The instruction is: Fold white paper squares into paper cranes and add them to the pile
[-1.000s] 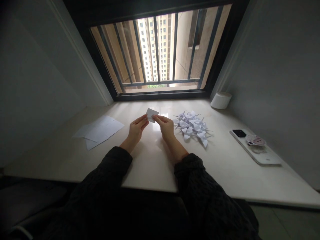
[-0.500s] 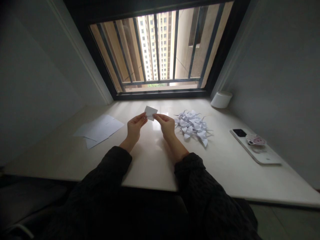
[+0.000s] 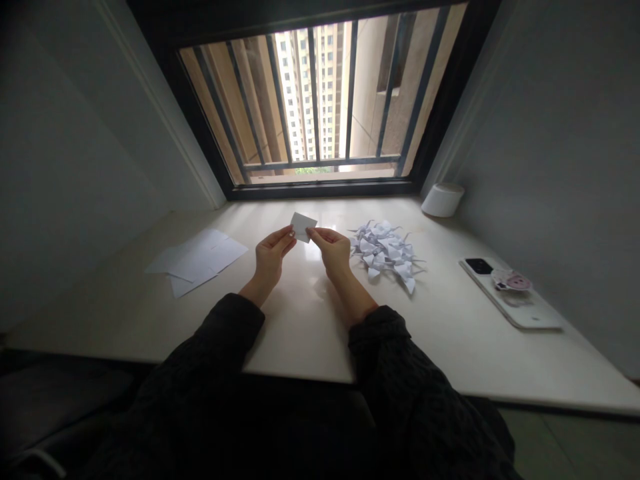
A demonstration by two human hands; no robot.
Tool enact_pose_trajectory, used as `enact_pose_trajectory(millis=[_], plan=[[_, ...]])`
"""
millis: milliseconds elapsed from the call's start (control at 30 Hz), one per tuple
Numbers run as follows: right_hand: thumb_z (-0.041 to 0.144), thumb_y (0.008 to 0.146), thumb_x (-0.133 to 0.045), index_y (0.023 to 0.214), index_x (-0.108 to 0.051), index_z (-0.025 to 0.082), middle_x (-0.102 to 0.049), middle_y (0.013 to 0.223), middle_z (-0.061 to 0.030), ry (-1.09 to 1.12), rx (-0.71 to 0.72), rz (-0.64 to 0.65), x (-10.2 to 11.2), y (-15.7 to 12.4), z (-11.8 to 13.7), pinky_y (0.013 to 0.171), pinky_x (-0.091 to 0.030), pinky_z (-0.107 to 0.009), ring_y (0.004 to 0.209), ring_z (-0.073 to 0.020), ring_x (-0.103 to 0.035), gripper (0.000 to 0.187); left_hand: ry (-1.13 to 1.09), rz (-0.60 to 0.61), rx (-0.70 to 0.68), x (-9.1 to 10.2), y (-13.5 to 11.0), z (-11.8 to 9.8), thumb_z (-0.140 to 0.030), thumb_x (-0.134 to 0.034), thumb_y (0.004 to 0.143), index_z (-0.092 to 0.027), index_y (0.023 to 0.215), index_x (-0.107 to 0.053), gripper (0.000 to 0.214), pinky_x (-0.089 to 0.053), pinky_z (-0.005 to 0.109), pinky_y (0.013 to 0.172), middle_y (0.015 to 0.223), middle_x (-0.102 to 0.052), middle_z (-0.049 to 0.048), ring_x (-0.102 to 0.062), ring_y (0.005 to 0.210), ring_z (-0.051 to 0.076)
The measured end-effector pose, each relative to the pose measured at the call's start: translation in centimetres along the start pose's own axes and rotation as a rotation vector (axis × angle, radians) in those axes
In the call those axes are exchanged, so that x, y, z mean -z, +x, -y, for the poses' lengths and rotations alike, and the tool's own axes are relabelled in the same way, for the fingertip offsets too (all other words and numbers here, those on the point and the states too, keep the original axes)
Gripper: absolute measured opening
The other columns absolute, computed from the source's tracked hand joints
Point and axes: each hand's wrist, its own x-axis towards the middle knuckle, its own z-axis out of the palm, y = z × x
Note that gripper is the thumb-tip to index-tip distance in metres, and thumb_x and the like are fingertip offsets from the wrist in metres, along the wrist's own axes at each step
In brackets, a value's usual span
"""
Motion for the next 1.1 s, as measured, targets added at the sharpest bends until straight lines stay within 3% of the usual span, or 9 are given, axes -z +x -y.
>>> enact_pose_trajectory(millis=[167, 400, 600, 1100], plan=[[0.042, 0.054, -0.082, 0.074, -0.073, 0.018, -0.074, 0.077, -0.0045, 0.004, 0.006, 0.023, 0.0, -0.1, 0.4, 0.077, -0.053, -0.035, 0.076, -0.0201, -0.069, 0.032, 0.031, 0.012, -0.029, 0.2, 0.1, 0.2, -0.026, -0.081, 0.061, -0.017, 0.088, -0.073, 0.03, -0.049, 0.037, 0.09, 0.087, -0.073, 0.0044, -0.067, 0.083, 0.016], [0.038, 0.054, -0.083, 0.072, -0.073, 0.02, -0.074, 0.075, -0.0033, 0.042, 0.014, 0.052, 0.1, -0.1, 1.0, 0.079, -0.054, -0.036, 0.072, -0.0187, -0.068, 0.027, 0.143, 0.09, -0.111, 0.3, -0.2, -0.1, -0.029, -0.082, 0.061, -0.018, 0.108, -0.065, 0.051, -0.05, 0.036, 0.085, 0.083, -0.074, 0.0061, -0.068, 0.083, 0.019], [0.037, 0.054, -0.083, 0.071, -0.073, 0.02, -0.074, 0.075, -0.0035, 0.028, 0.014, 0.07, 0.1, -0.2, 1.3, 0.08, -0.053, -0.036, 0.073, -0.0191, -0.069, 0.026, 0.153, 0.087, -0.127, 0.3, -0.2, 0.0, -0.029, -0.081, 0.062, -0.018, 0.105, -0.065, 0.048, -0.051, 0.035, 0.081, 0.082, -0.074, 0.0061, -0.068, 0.08, 0.019], [0.039, 0.054, -0.082, 0.071, -0.072, 0.02, -0.074, 0.075, -0.0031, 0.035, 0.0, 0.042, 0.2, 0.0, 0.8, 0.079, -0.054, -0.037, 0.075, -0.0197, -0.068, 0.028, -0.012, 0.083, 0.091, 0.2, 0.0, 0.1, -0.026, -0.083, 0.056, -0.016, 0.094, -0.066, 0.042, -0.049, 0.037, 0.092, 0.081, -0.073, 0.003, -0.068, 0.083, 0.016]])
